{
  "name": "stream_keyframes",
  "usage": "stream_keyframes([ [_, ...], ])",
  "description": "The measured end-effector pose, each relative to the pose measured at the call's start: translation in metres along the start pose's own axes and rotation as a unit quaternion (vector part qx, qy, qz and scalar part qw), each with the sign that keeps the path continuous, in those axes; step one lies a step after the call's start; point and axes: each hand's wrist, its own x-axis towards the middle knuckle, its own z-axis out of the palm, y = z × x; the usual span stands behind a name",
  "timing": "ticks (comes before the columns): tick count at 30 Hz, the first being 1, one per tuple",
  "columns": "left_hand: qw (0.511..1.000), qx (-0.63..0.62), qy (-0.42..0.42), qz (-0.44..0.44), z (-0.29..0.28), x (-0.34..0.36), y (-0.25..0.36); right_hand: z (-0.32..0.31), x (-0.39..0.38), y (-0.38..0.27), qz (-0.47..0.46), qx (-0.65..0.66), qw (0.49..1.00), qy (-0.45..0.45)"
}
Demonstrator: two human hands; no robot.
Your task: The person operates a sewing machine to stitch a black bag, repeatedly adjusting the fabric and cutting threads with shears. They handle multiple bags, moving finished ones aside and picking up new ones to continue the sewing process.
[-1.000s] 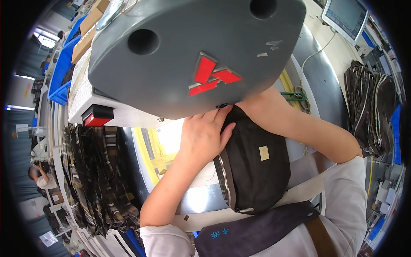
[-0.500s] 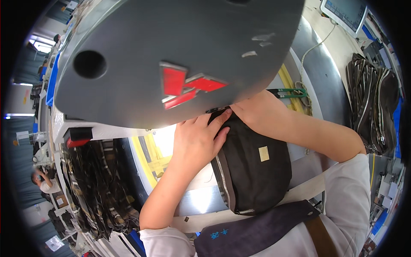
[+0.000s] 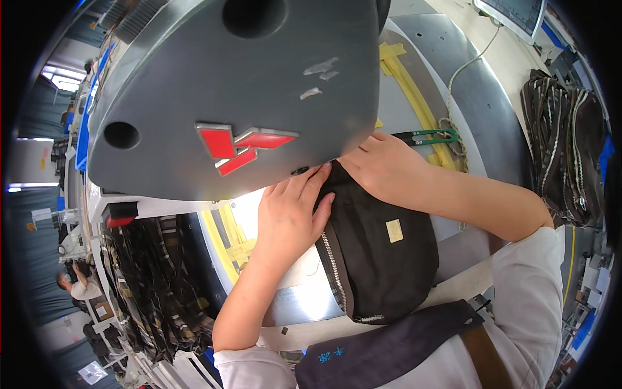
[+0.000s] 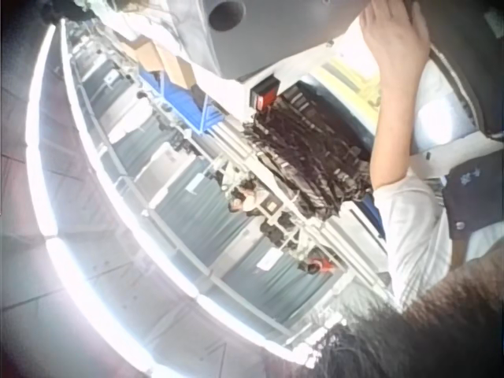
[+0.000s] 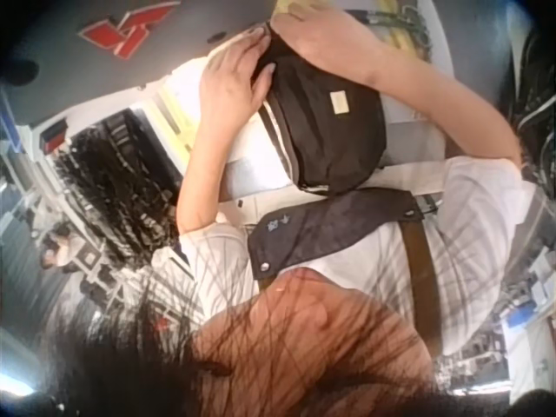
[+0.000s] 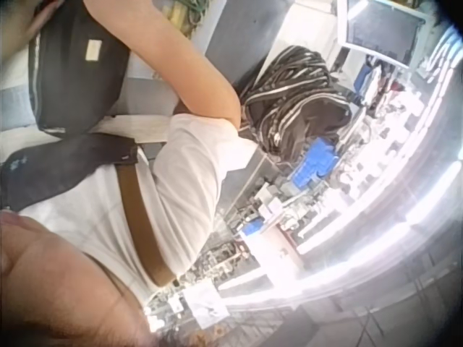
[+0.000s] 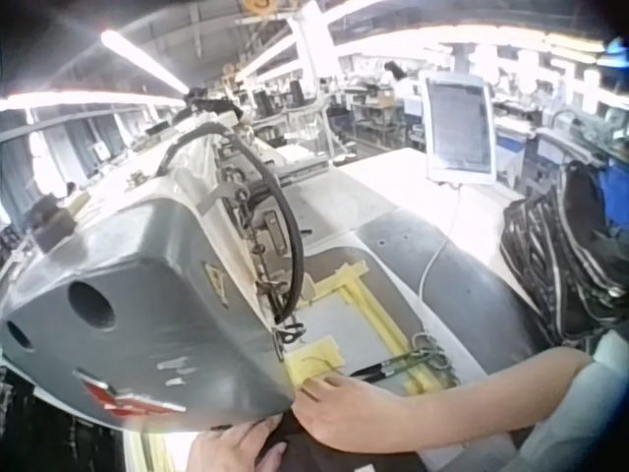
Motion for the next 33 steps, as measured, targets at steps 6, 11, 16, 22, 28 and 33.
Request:
stream_keyframes([
  [6,1.0,0.013,0.013,0.004,0.003,-0.0003,0.0019,-0.0016,-0.0006,-0.0017,-0.004,-0.007,1.0,-0.009],
  [11,0.999,0.035,0.012,0.03,0.0019,0.003,0.0039,-0.0005,-0.0006,-0.0032,-0.002,-0.006,1.0,-0.008],
  [16,0.998,0.048,-0.002,0.035,-0.0027,0.0041,0.0052,-0.0027,0.0007,-0.0032,0.006,0.0,1.0,-0.008],
  [22,1.0,-0.018,0.004,-0.019,0.0036,-0.0012,0.0031,0.0015,-0.0009,-0.0031,-0.003,-0.005,1.0,-0.002],
  [28,1.0,-0.001,-0.001,-0.02,0.0,0.0006,0.0045,0.0019,-0.001,-0.0033,0.002,0.007,1.0,-0.005],
  [33,1.0,0.016,0.004,-0.01,0.001,0.0027,0.0044,0.0012,-0.0036,-0.0014,0.016,0.011,1.0,0.01],
])
